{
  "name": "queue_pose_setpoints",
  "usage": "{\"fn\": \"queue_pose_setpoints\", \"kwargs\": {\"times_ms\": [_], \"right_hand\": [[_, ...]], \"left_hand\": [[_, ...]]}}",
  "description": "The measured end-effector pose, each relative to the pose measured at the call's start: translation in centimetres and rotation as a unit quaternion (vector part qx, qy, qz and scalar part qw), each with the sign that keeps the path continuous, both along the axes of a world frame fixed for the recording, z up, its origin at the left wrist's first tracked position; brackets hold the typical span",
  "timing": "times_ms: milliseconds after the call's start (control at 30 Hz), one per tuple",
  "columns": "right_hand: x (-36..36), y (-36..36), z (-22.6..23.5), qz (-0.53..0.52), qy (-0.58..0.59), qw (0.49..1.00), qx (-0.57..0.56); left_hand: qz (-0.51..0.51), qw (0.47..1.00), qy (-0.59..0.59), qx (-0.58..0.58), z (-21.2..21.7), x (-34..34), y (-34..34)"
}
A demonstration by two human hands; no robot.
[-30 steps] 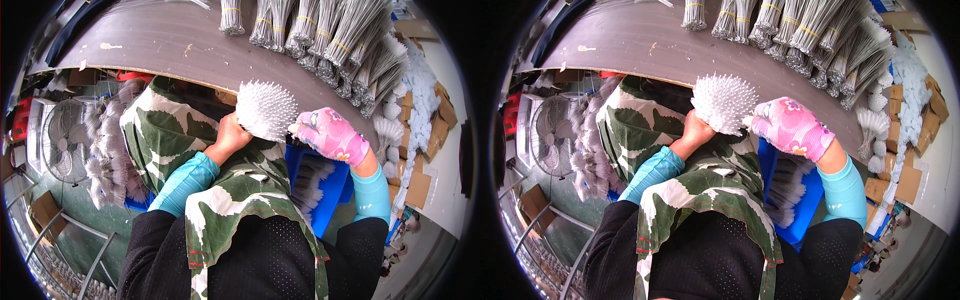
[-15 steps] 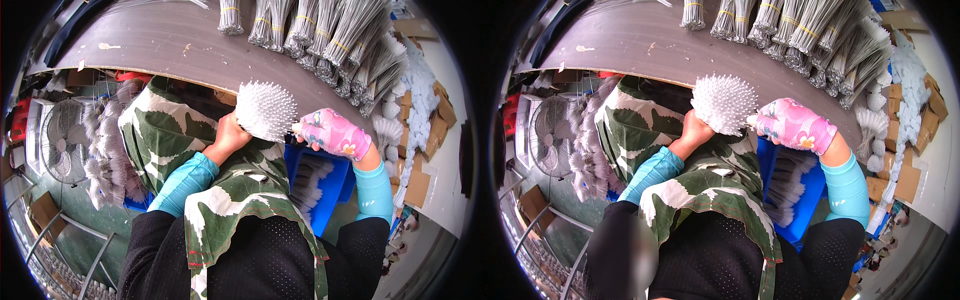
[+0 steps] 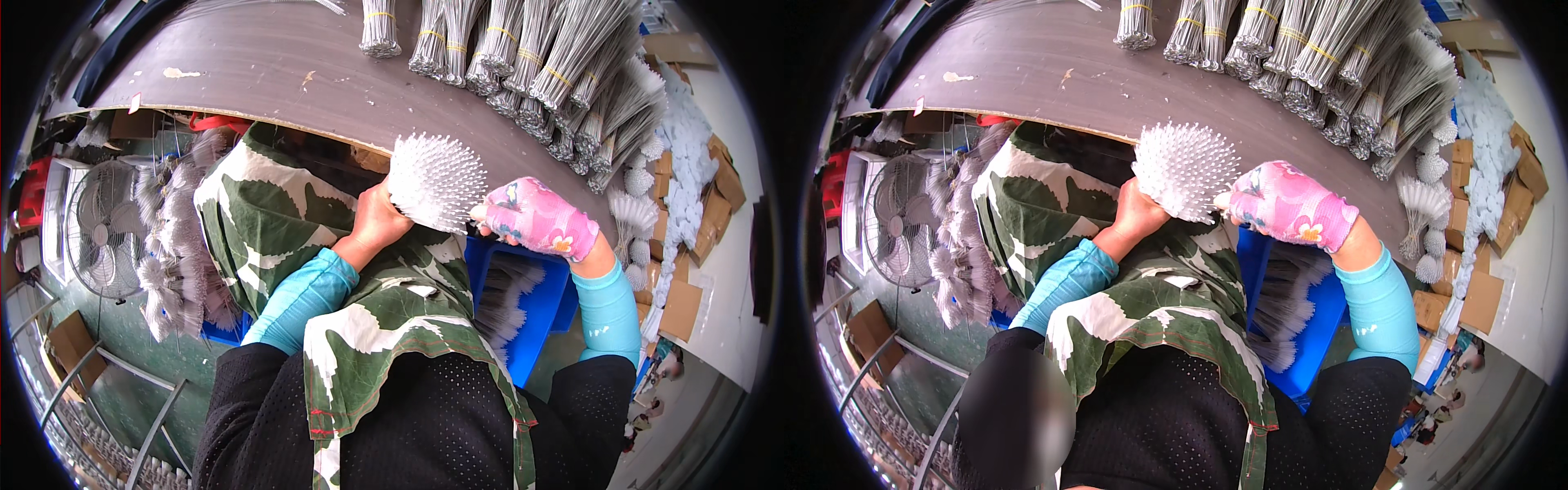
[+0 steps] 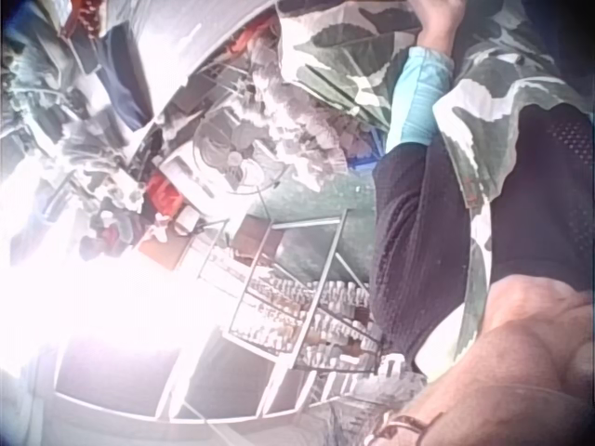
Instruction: Trim and organize bundles of white plastic bristles using a small cutting tool for brush assembly.
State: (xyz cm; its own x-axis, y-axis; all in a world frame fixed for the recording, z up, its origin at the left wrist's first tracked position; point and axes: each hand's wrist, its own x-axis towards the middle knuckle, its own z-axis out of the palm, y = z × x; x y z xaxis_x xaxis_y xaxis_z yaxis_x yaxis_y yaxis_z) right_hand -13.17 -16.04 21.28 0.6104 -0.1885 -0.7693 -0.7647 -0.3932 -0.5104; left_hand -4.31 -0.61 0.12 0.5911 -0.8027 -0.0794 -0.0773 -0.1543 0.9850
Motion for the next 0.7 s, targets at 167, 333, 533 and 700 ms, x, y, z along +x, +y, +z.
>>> {"fn": "queue_pose_setpoints", "kwargs": {"times_ms": [167, 333, 533, 700], "right_hand": [[-0.1, 0.0, 0.5, -0.063, 0.013, 0.997, 0.033], [0.3, 0.2, 0.6, -0.043, 0.007, 0.999, 0.011], [1.3, -0.1, 1.6, 0.116, -0.062, 0.984, -0.119], [2.1, 0.2, 1.3, 0.166, -0.014, 0.979, -0.121]], "left_hand": [[-0.005, 1.000, -0.005, 0.025, 0.3, 0.0, 0.0], [-0.009, 1.000, 0.007, 0.023, 0.1, 0.0, 0.0], [-0.003, 1.000, -0.017, 0.005, -0.3, -0.1, -0.1], [-0.002, 1.000, -0.013, 0.012, 0.0, 0.0, -0.1]]}}
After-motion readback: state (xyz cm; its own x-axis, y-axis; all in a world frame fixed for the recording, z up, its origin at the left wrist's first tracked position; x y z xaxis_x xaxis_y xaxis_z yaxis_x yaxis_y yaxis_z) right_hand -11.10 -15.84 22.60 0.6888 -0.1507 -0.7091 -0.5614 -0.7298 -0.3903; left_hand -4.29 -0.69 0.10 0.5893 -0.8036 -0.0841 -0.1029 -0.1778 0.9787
